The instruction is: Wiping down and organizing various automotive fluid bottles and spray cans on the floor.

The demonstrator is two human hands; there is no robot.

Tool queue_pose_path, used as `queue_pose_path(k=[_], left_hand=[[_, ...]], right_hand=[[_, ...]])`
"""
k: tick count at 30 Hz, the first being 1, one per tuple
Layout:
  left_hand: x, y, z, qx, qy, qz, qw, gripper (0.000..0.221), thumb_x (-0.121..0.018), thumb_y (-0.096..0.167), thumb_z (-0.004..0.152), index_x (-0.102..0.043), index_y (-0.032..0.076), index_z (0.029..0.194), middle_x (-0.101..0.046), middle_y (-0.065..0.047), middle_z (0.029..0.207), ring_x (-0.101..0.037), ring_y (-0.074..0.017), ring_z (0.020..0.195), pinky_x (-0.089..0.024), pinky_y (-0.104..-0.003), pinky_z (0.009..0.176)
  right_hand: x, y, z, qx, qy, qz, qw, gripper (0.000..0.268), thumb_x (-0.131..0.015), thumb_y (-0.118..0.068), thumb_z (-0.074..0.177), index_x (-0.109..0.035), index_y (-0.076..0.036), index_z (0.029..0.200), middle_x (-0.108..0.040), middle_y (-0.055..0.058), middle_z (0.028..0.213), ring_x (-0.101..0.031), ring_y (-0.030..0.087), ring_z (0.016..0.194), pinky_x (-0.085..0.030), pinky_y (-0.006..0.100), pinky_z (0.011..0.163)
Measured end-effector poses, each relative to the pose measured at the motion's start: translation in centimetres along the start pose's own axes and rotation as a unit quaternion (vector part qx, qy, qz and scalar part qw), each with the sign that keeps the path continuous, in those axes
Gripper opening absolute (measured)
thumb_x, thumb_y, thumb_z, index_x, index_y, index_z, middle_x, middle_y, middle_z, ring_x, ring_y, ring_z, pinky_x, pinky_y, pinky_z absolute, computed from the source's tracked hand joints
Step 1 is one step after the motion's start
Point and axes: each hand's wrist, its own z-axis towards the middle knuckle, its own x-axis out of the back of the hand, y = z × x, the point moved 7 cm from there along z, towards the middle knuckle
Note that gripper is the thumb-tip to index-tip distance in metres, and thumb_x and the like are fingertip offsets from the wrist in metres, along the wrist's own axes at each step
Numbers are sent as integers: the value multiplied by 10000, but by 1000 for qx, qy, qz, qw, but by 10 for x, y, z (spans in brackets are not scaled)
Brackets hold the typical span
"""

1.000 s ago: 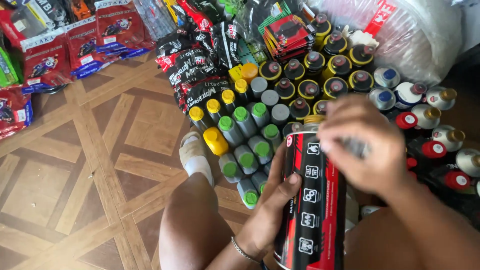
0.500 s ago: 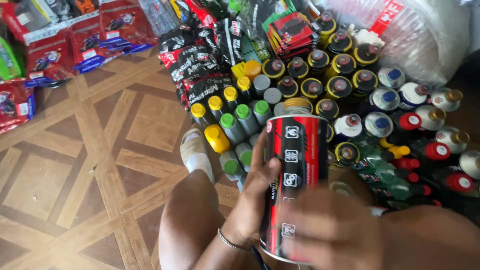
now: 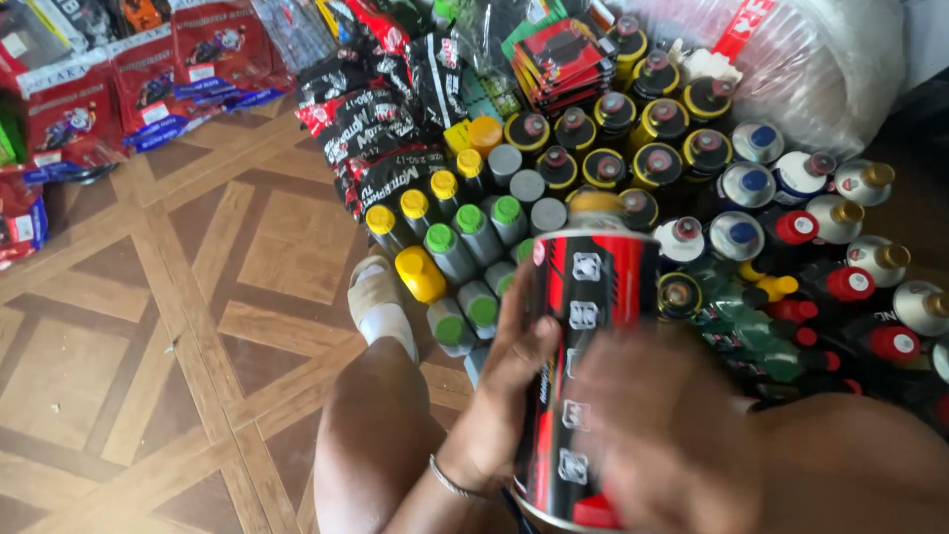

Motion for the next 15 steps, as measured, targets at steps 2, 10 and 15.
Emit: queue_pose_path(k=[2, 10, 15], left_hand=[[-2, 6, -2, -1, -6, -31, 999, 939, -629, 378, 911, -139, 99, 1663, -369, -165, 1620, -404, -295, 1439, -342, -411, 1169], [-23, 6, -5, -14, -67, -42, 997, 973, -669, 397, 930, -123, 108, 1681, -373, -168, 1627, -378, -274, 1491, -303, -391, 1224], [-12, 3, 1, -48, -35, 29, 998, 941, -628, 444, 952, -155, 74, 1677, -413, -175, 1617, -448, -269, 1461, -383, -386, 1192]], right_hand=[[-5, -9, -3, 74, -45, 12, 996, 277, -637, -107, 918, -627, -41, 1186, -664, 152, 1302, -585, 354, 1348, -388, 521, 1204], [5, 14, 21, 119, -73, -11, 990, 263, -625, -123, 946, -619, -54, 1199, -673, 160, 1282, -605, 314, 1313, -392, 550, 1179], [9, 27, 35, -95, 55, 34, 993, 281, -505, -67, 1024, -571, 44, 1273, -584, 239, 1408, -553, 389, 1379, -419, 519, 1201]])
